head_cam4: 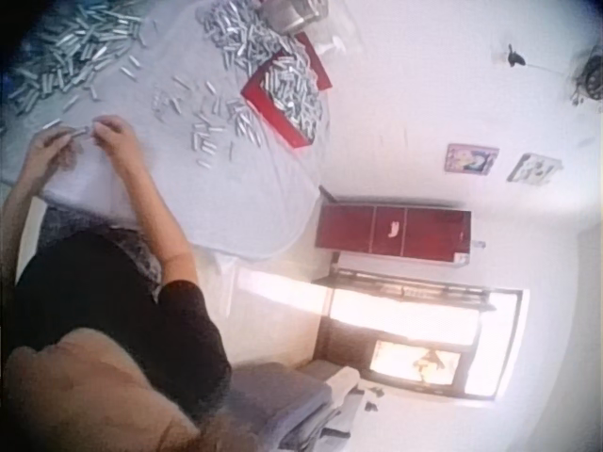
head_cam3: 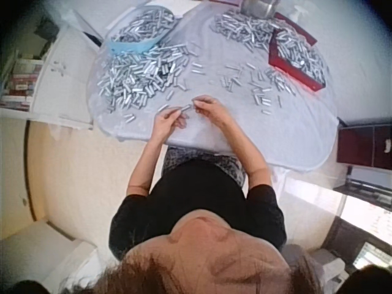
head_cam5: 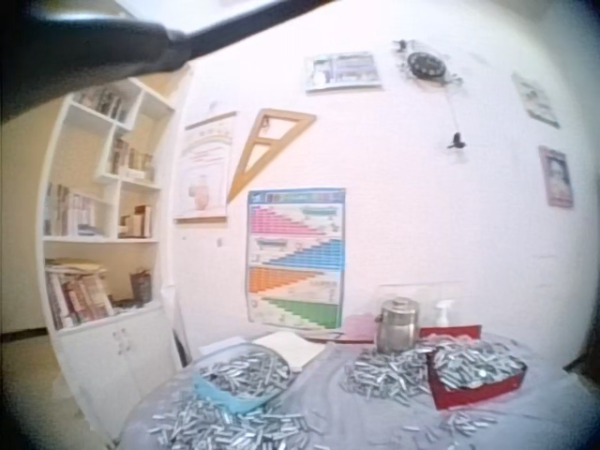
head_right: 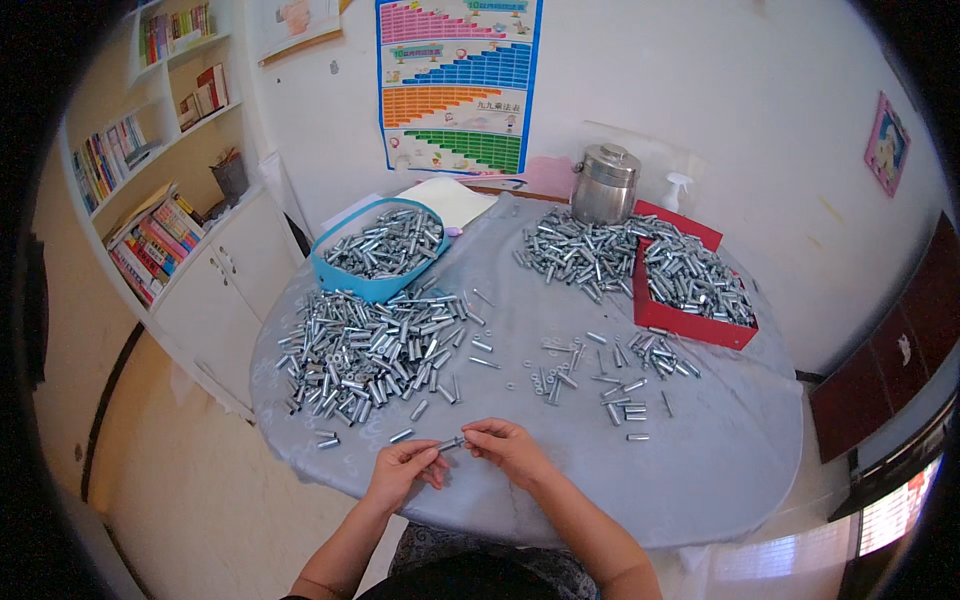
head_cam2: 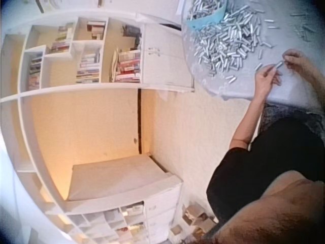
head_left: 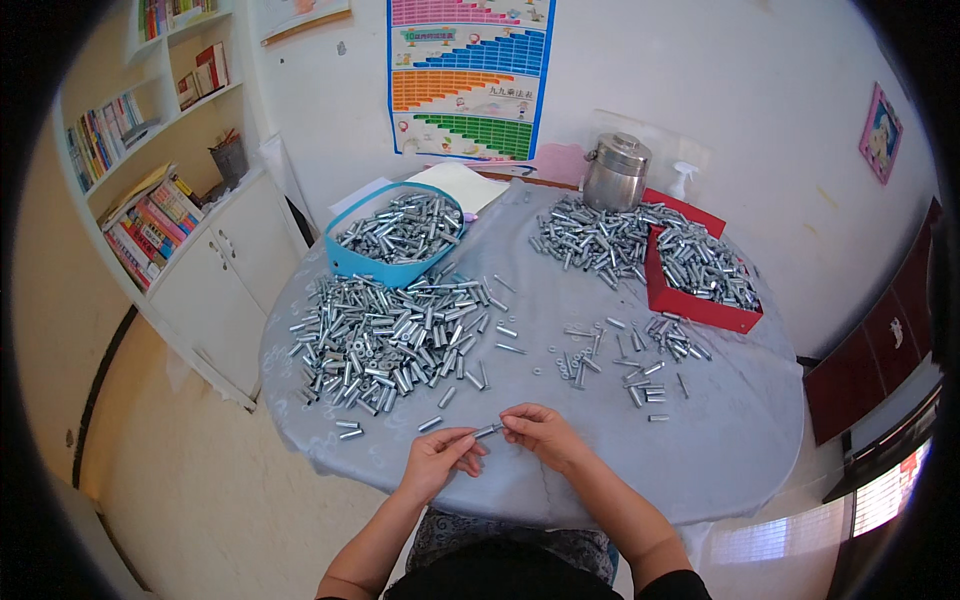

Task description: The person sits at a table covered with a grey cloth and assembles small metal fasteners by hand. They pick up cylindrical metal pieces and small washers, threading the washers onto the fasteners one by one. The assembled units are placed into a blue plastic basket on the left, while loose components are gathered from the table surface and a red box on the right.

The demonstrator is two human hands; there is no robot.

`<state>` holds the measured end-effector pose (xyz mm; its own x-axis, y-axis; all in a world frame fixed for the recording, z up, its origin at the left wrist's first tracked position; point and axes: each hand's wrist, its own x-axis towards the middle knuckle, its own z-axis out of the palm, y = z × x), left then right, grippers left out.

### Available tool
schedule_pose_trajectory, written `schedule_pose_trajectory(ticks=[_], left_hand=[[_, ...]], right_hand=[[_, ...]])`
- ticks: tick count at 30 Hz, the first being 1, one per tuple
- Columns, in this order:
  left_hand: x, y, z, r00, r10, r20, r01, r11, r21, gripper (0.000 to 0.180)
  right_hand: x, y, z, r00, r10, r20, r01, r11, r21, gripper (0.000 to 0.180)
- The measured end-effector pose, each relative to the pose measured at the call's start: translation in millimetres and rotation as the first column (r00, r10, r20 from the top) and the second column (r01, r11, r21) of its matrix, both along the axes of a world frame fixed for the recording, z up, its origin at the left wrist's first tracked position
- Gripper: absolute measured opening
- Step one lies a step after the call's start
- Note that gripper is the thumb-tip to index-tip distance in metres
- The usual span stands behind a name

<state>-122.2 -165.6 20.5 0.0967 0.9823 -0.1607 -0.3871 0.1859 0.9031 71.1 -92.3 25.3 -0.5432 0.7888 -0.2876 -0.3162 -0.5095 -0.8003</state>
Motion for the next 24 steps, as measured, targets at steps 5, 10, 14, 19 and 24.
schedule_pose_trajectory(ticks=[5, 10, 14, 19, 24], left_hand=[[4, 2, 1, 1.000, -0.013, -0.010, 0.012, 1.000, -0.021, 0.023], [12, 8, 2, 0.999, 0.035, 0.011, -0.034, 0.996, -0.077, 0.025], [17, 14, -5, 0.994, 0.073, 0.085, -0.066, 0.995, -0.078, 0.025], [22, 23, -7, 0.985, 0.103, 0.140, -0.092, 0.992, -0.087, 0.024], [30, 35, 4, 0.991, 0.075, 0.111, -0.066, 0.994, -0.087, 0.023]], right_hand=[[0, 1, -4, 1.000, -0.026, 0.016, 0.026, 0.999, 0.038, 0.019], [3, 1, -2, 0.938, -0.163, 0.305, -0.011, 0.868, 0.496, 0.019], [5, 2, 20, 0.819, -0.322, 0.474, -0.202, 0.612, 0.765, 0.022], [12, 33, 20, 0.574, -0.720, 0.390, -0.302, 0.256, 0.918, 0.022], [27, 60, -19, 0.412, -0.851, 0.327, -0.546, 0.056, 0.836, 0.020]])
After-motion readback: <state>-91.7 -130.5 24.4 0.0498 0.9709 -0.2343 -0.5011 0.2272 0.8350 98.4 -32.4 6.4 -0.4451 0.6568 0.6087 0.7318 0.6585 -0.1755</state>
